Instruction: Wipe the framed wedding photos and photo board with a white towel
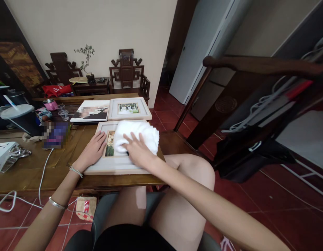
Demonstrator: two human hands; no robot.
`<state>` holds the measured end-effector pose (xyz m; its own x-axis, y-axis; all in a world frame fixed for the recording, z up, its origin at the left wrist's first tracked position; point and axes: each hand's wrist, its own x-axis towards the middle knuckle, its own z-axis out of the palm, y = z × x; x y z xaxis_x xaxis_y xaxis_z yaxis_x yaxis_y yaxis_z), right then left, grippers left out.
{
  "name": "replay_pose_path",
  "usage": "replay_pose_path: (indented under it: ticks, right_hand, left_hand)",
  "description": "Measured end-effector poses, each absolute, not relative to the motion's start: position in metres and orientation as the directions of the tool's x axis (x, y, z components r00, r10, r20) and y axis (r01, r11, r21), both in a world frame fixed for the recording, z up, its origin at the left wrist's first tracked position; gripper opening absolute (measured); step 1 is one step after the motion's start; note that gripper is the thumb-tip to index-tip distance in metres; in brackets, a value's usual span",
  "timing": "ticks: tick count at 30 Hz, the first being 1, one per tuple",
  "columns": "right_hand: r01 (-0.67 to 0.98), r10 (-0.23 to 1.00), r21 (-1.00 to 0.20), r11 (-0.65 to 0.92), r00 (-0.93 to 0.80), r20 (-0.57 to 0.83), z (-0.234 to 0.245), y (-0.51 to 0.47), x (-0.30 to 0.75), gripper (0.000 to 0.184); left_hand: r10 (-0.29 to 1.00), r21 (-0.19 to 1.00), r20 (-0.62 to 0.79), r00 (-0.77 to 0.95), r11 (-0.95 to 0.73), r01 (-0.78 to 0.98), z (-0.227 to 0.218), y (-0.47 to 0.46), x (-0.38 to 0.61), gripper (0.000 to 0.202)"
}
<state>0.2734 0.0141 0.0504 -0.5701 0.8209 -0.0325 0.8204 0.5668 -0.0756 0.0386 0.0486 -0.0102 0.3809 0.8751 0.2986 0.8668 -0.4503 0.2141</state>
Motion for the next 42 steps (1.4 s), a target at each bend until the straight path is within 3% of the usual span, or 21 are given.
replay_pose_path:
  ticks: [4, 8, 13, 17, 22, 29, 33, 37, 42]
  right_hand:
    - [0.868, 0.866, 0.063, 0.492, -0.496, 0.068, 0.039, 0.067, 0.268, 0.061]
    - [0.853, 0.858, 0.098, 0.512, -0.512, -0.025, 0.044, 0.063, 0.261, 0.060]
    - [0.782, 0.739, -0.079, 0.619, -0.614, -0.277, 0.083, -0.006, 0.270, 0.067]
    - [0.732, 0.627, -0.191, 0.654, -0.666, -0.404, 0.116, -0.054, 0.274, 0.052]
    - [0.767, 0.727, -0.162, 0.621, -0.641, -0.247, 0.085, -0.046, 0.266, 0.066]
    - [0.868, 0.867, 0.042, 0.496, -0.497, 0.041, 0.042, 0.056, 0.251, 0.066]
    - [0.857, 0.855, 0.003, 0.516, -0.515, -0.065, 0.053, 0.063, 0.237, 0.062]
    - [0.807, 0.775, -0.077, 0.586, -0.586, -0.238, 0.074, 0.011, 0.240, 0.066]
    - [0.742, 0.633, -0.221, 0.633, -0.661, -0.403, 0.108, -0.048, 0.257, 0.046]
  left_hand:
    - [0.876, 0.223, 0.299, 0.378, -0.450, 0.865, -0.010, 0.049, 0.038, 0.052]
    - [0.883, 0.223, 0.282, 0.374, -0.440, 0.870, -0.008, 0.048, 0.038, 0.053]
    - [0.882, 0.215, 0.290, 0.372, -0.439, 0.873, -0.009, 0.048, 0.040, 0.053]
    - [0.878, 0.203, 0.296, 0.376, -0.442, 0.874, -0.009, 0.048, 0.039, 0.053]
    - [0.873, 0.194, 0.290, 0.391, -0.454, 0.870, -0.008, 0.047, 0.040, 0.053]
    - [0.872, 0.222, 0.301, 0.385, -0.457, 0.861, -0.009, 0.048, 0.039, 0.053]
    - [0.875, 0.238, 0.297, 0.383, -0.456, 0.857, -0.008, 0.047, 0.038, 0.053]
    - [0.873, 0.258, 0.309, 0.378, -0.459, 0.850, -0.009, 0.047, 0.038, 0.051]
    - [0.886, 0.254, 0.283, 0.367, -0.438, 0.862, -0.006, 0.046, 0.040, 0.052]
